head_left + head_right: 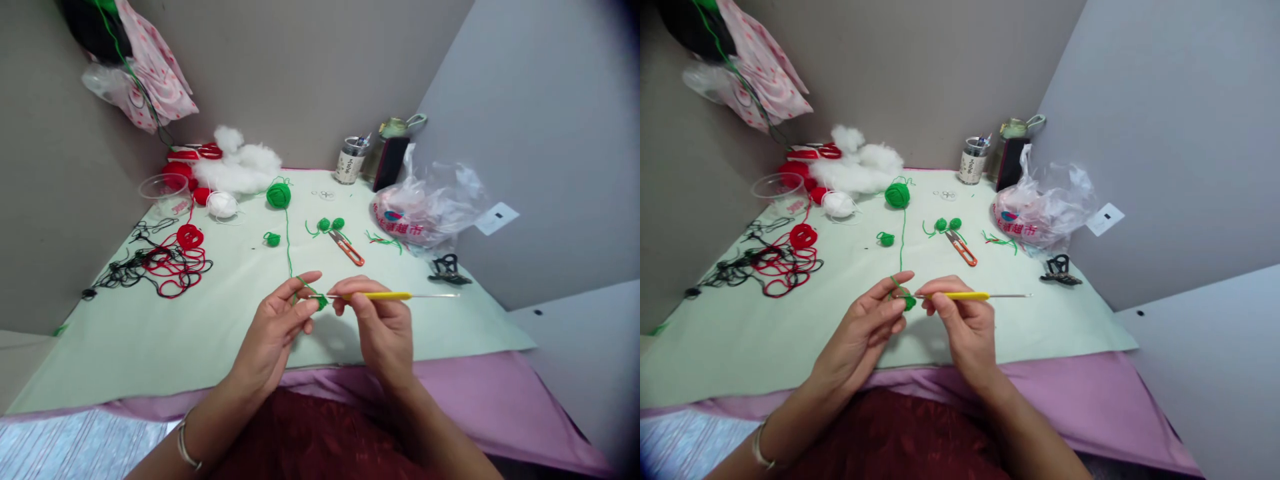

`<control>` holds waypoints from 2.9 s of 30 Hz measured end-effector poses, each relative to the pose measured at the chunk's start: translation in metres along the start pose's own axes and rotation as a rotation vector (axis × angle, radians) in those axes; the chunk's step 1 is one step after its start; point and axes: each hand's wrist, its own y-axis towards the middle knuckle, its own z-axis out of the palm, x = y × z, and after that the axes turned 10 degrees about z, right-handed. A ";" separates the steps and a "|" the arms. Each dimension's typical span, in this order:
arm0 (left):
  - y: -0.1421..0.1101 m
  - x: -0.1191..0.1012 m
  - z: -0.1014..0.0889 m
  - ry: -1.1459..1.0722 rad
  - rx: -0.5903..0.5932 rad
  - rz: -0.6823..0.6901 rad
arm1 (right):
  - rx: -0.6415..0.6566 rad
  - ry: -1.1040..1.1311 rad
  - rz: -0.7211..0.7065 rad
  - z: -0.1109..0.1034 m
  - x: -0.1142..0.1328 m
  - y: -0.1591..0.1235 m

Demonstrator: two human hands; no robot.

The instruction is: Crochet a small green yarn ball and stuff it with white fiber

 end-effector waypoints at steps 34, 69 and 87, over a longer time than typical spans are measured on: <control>-0.008 0.008 0.001 0.128 0.004 0.082 | 0.022 -0.686 -0.635 -0.002 -0.012 -0.012; 0.003 -0.002 -0.002 -0.087 0.020 -0.035 | -0.011 -0.011 -0.055 0.002 0.003 0.001; -0.006 0.002 -0.005 0.349 0.043 0.190 | 0.059 -0.100 0.008 -0.003 0.008 -0.002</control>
